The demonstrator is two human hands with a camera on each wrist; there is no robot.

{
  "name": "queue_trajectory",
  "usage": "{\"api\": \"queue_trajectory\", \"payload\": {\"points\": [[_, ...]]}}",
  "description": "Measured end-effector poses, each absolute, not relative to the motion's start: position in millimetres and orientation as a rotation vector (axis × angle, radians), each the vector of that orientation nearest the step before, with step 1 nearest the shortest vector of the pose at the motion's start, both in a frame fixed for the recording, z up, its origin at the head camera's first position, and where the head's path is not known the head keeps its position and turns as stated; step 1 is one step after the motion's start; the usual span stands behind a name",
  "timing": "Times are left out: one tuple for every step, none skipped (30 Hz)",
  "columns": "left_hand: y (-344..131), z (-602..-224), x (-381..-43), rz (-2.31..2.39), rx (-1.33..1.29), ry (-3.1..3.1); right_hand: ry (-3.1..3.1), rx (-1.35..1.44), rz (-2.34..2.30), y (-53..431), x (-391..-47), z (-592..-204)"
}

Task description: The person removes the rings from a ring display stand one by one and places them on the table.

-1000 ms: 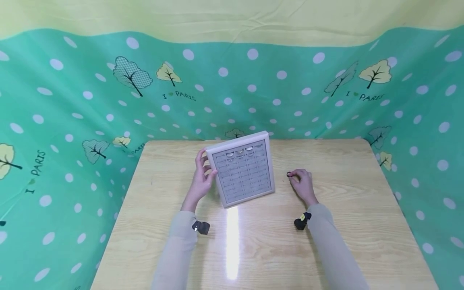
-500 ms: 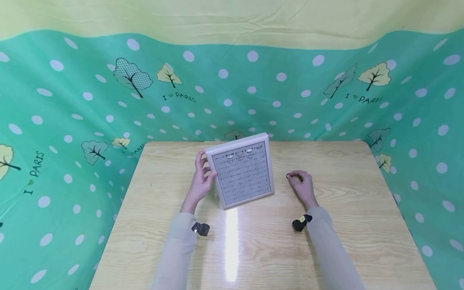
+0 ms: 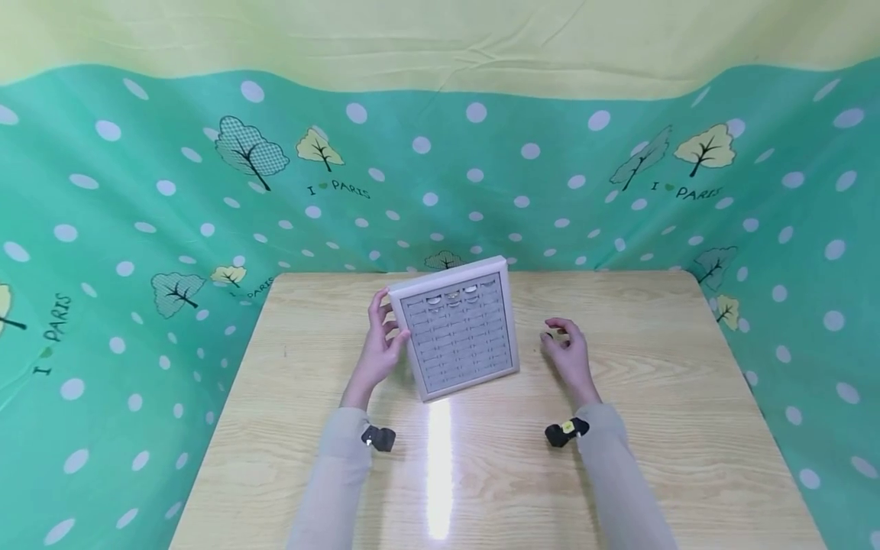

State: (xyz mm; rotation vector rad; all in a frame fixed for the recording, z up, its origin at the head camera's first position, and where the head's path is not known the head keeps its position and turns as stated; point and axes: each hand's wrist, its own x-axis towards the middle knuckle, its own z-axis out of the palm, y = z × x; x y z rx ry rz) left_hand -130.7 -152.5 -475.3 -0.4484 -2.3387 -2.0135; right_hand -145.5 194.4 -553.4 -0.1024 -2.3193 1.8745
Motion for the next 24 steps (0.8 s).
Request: {"api": "queue_trajectory", "payload": {"points": [[-152.4, -475.4, -131.0, -2.013, -0.451, -2.339, -2.311, -0.072, 1.872, 191.9, -143.5, -544.3], [-152.2, -475.6, -131.1, -2.015, -0.453, -2.34, -2.307, -0.047, 1.869, 189.3, -141.4, -534.9], [-152.0, -476.0, -131.2, -2.018, -0.455, -2.339, -2.304, -0.02, 1.865, 186.6, -139.6, -525.2], [-151.9, -476.3, -131.3, -2.02, -0.457, -2.337, -2.298, -0.001, 1.862, 184.8, -139.6, -520.6], [-151.9, -476.7, -131.4, -2.02, -0.454, -2.334, -2.295, 0.02, 1.862, 183.0, -139.6, -516.5], [-152.0, -476.7, -131.2, -2.023, -0.451, -2.33, -2.296, 0.034, 1.861, 180.9, -139.3, -512.6], [-152.1, -477.4, -131.2, -2.025, -0.448, -2.326, -2.301, 0.045, 1.863, 178.7, -138.9, -508.9], [-152.4, -478.2, -130.8, -2.025, -0.442, -2.327, -2.304, 0.055, 1.868, 176.4, -138.2, -505.5], [-152.6, -479.1, -130.3, -2.025, -0.439, -2.329, -2.31, 0.067, 1.871, 174.3, -137.3, -502.7], [-153.3, -478.7, -130.7, -2.022, -0.436, -2.334, -2.311, 0.083, 1.879, 171.9, -137.3, -499.3], [-154.0, -478.4, -130.8, -2.017, -0.435, -2.34, -2.315, 0.095, 1.885, 169.6, -136.8, -495.9], [-154.7, -478.1, -130.9, -2.014, -0.435, -2.347, -2.32, 0.103, 1.887, 167.6, -136.2, -492.6], [-154.9, -479.2, -129.9, -2.016, -0.434, -2.355, -2.325, 0.114, 1.885, 165.8, -134.6, -490.9], [-155.0, -479.9, -129.1, -2.017, -0.436, -2.36, -2.322, 0.125, 1.885, 164.0, -133.2, -489.1], [-155.0, -480.3, -128.4, -2.019, -0.439, -2.36, -2.319, 0.137, 1.883, 162.2, -131.9, -487.1], [-154.9, -480.6, -128.1, -2.02, -0.44, -2.358, -2.318, 0.152, 1.872, 160.1, -131.0, -485.0], [-154.7, -480.8, -128.0, -2.02, -0.442, -2.353, -2.315, 0.167, 1.861, 157.9, -130.4, -482.7], [-154.4, -480.7, -128.3, -2.021, -0.442, -2.346, -2.314, 0.182, 1.844, 155.7, -130.2, -480.4], [-154.2, -480.7, -128.8, -2.021, -0.445, -2.341, -2.308, 0.199, 1.829, 153.3, -130.3, -478.1], [-154.0, -480.5, -129.5, -2.019, -0.448, -2.336, -2.301, 0.214, 1.819, 151.0, -130.3, -475.5], [-153.8, -480.3, -130.1, -2.018, -0.449, -2.333, -2.295, 0.231, 1.808, 148.8, -130.3, -473.2], [-153.7, -480.3, -130.7, -2.016, -0.451, -2.33, -2.289, 0.247, 1.799, 146.7, -130.3, -471.0], [-153.6, -480.1, -131.2, -2.015, -0.454, -2.327, -2.285, 0.261, 1.797, 144.8, -130.1, -469.0], [-153.6, -480.1, -131.7, -2.012, -0.454, -2.328, -2.279, 0.278, 1.796, 143.1, -129.9, -467.1]]}}
